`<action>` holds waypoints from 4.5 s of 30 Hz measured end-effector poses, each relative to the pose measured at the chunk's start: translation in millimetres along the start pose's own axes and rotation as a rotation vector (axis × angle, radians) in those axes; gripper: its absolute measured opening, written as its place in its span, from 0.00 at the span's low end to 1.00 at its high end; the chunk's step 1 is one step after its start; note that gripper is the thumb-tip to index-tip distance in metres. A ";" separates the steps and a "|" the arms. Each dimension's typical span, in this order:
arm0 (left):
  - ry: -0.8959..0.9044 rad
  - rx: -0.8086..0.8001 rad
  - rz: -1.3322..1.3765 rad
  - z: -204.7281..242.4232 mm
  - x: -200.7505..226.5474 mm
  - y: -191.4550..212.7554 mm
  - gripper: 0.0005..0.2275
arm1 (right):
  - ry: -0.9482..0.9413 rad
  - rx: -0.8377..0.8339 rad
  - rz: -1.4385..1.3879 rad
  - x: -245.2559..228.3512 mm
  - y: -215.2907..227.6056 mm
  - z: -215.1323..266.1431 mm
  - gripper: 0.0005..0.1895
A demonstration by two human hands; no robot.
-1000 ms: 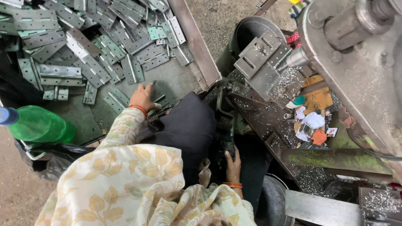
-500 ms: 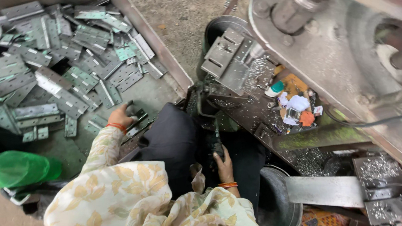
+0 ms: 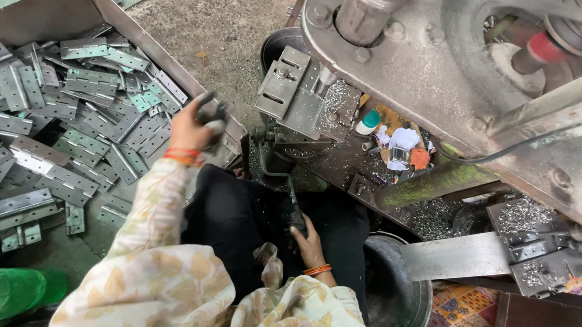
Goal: The person operates a manual press machine to shape metal brackets. They pick up a bracket from a bin, place it into the press, and operate the lever to complete the cycle, repeating this process continuously.
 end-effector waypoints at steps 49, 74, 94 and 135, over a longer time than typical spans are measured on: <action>-0.543 -0.039 -1.023 3.2 81.1 -197.7 0.14 | 0.088 0.112 0.839 -34.4 -34.2 -18.0 0.34; -0.473 -0.059 -1.128 -5.9 105.2 -205.6 0.12 | -0.035 0.048 0.957 -108.3 -9.6 -14.6 0.33; -0.551 -0.050 -1.170 -6.4 111.5 -210.4 0.10 | -0.060 0.036 0.973 -106.9 -11.7 -19.8 0.36; -0.484 -0.082 -0.973 -46.1 85.4 -220.3 0.16 | 0.053 0.048 0.819 -70.3 -2.3 -15.6 0.37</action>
Point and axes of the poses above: each hand's wrist, its own z-axis away from the middle knuckle, its own y-axis out of the back of the hand, x = y × z, the point moved 4 cm from there along -z, towards the middle knuckle, and after that the axes turned 3 degrees about y, right-handed, at the moved point
